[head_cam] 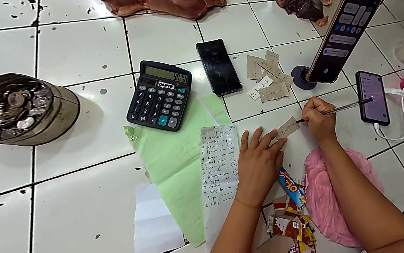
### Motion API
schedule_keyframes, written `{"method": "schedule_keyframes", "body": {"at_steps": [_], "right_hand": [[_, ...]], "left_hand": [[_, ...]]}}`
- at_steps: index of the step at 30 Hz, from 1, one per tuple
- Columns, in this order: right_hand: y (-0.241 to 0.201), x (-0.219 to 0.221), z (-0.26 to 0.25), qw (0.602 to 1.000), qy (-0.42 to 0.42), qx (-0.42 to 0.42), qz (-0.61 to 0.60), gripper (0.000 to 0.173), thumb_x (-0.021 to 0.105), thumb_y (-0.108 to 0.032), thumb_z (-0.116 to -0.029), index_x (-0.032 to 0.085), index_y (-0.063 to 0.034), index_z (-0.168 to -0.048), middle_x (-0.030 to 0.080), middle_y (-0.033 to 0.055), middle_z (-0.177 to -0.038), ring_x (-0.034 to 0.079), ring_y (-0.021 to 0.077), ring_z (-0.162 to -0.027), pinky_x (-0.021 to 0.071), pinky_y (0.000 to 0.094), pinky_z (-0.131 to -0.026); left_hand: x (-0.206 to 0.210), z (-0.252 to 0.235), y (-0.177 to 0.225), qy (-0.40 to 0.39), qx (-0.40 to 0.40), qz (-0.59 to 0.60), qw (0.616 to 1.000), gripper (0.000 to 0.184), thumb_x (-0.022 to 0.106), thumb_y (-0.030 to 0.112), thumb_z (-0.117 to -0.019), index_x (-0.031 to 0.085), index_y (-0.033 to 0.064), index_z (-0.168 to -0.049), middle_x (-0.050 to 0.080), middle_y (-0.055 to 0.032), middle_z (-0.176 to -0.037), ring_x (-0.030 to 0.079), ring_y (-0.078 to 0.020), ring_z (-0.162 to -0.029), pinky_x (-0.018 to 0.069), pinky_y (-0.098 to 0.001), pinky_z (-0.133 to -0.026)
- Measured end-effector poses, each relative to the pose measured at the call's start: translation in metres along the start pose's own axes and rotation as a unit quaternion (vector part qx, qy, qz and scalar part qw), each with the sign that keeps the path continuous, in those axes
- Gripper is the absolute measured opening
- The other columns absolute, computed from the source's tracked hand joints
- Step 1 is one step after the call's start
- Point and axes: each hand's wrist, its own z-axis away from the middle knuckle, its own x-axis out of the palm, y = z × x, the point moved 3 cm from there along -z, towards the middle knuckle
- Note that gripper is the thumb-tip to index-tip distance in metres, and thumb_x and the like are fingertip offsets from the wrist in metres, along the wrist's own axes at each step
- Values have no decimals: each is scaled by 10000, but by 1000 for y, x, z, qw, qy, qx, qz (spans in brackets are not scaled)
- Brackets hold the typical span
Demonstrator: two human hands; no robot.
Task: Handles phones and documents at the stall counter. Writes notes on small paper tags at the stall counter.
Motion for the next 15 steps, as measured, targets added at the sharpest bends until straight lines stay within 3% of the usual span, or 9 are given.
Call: {"method": "schedule_keyframes", "body": {"at_steps": [15], "right_hand": [[-1, -1, -3, 1000, 21, -7, 10, 261, 462, 17, -768, 426, -195, -619, 453, -114, -549, 403, -33, -477, 311, 140, -466]], "left_hand": [[0, 1, 0, -13, -4, -4, 1000, 330, 538, 330, -1019, 726, 334, -1290, 656, 52, -1399, 546, -298, -1375, 303, -632, -1160]]}}
